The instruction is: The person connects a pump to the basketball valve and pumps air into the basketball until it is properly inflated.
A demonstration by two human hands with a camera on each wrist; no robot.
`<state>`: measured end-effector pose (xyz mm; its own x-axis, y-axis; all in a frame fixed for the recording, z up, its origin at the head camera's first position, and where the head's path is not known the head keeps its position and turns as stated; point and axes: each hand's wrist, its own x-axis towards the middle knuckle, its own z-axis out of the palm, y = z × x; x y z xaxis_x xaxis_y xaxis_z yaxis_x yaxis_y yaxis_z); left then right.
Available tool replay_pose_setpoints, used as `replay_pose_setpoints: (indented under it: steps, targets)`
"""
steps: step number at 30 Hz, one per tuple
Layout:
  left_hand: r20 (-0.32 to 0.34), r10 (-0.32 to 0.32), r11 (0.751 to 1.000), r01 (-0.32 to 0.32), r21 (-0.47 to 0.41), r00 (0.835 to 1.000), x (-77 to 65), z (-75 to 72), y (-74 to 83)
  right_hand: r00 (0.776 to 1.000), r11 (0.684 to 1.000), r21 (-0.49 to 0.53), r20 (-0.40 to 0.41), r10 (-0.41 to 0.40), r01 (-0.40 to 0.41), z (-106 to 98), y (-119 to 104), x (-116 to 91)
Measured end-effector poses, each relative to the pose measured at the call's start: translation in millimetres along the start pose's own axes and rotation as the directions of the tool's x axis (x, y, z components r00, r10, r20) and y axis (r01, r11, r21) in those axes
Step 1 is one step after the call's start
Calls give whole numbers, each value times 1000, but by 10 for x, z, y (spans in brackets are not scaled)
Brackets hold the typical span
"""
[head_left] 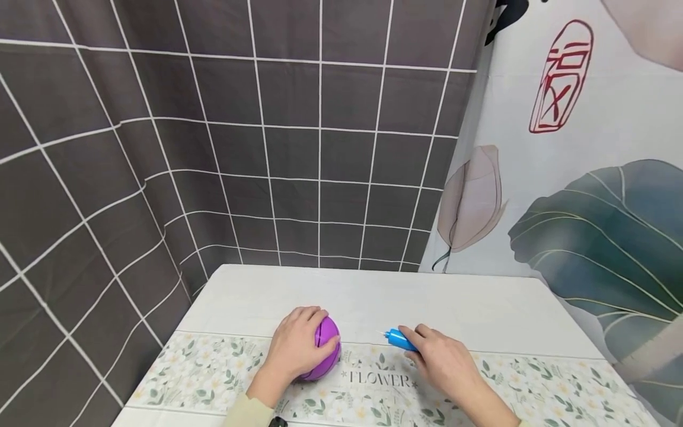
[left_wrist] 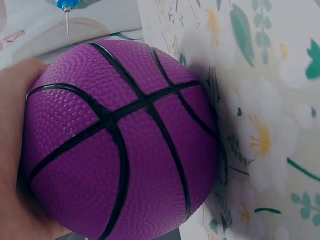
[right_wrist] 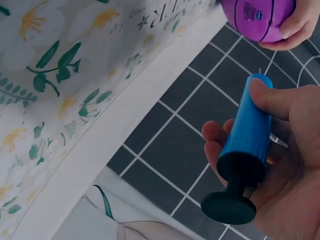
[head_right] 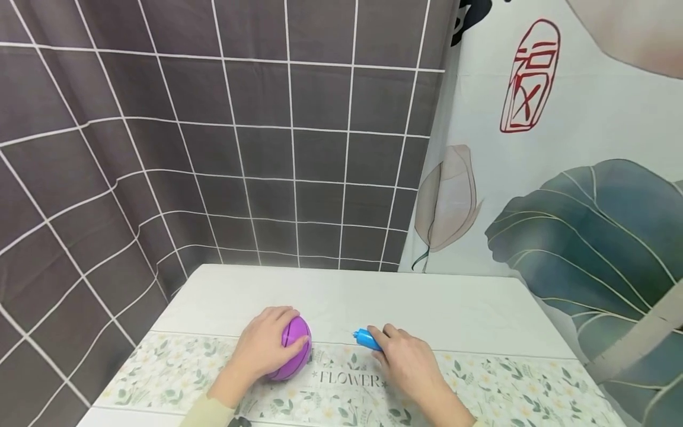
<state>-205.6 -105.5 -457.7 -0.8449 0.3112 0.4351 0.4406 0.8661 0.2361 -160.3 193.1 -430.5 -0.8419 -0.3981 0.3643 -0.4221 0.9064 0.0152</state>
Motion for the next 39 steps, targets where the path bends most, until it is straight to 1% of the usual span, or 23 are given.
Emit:
replay_pose_setpoints:
  steps: [4, 8, 15, 19, 26, 30, 35, 37, 39]
  targets:
    - [7, -17, 1000, 17, 0, 1000, -6, -7, 19, 997, 997, 13, 28, 78, -78, -19, 21, -11]
    - [3, -19, 1000, 19, 11, 1000, -12, -7, 25, 990, 989, 57, 42, 134, -137, -16, 68, -16]
    - [4, -21, 1000, 21, 12, 1000, -17, -14, 40, 966, 962, 107, 92, 244, -253, 100, 191, -54]
    - [8, -22, 1000, 22, 16, 1000, -27, -4, 33, 953, 946, 134, 115, 281, -295, 174, 242, -61]
    - [-3, -22, 999, 22, 24, 1000, -33, 7, 32, 934, 927, 161, 176, 311, -339, 288, 303, -55]
    - [-6, -23, 1000, 23, 19, 1000, -29, 7, 34, 908, 910, 168, 255, 332, -379, 369, 332, -37]
    - [3, -28, 1000, 28, 11, 1000, -26, 0, 45, 860, 889, 162, 373, 347, -429, 449, 346, -1]
    - [2, -28, 1000, 28, 12, 1000, -25, 2, 51, 849, 886, 157, 399, 347, -436, 465, 346, 7]
    - [0, -28, 1000, 28, 12, 1000, -25, 6, 55, 844, 887, 150, 409, 347, -437, 473, 344, 10]
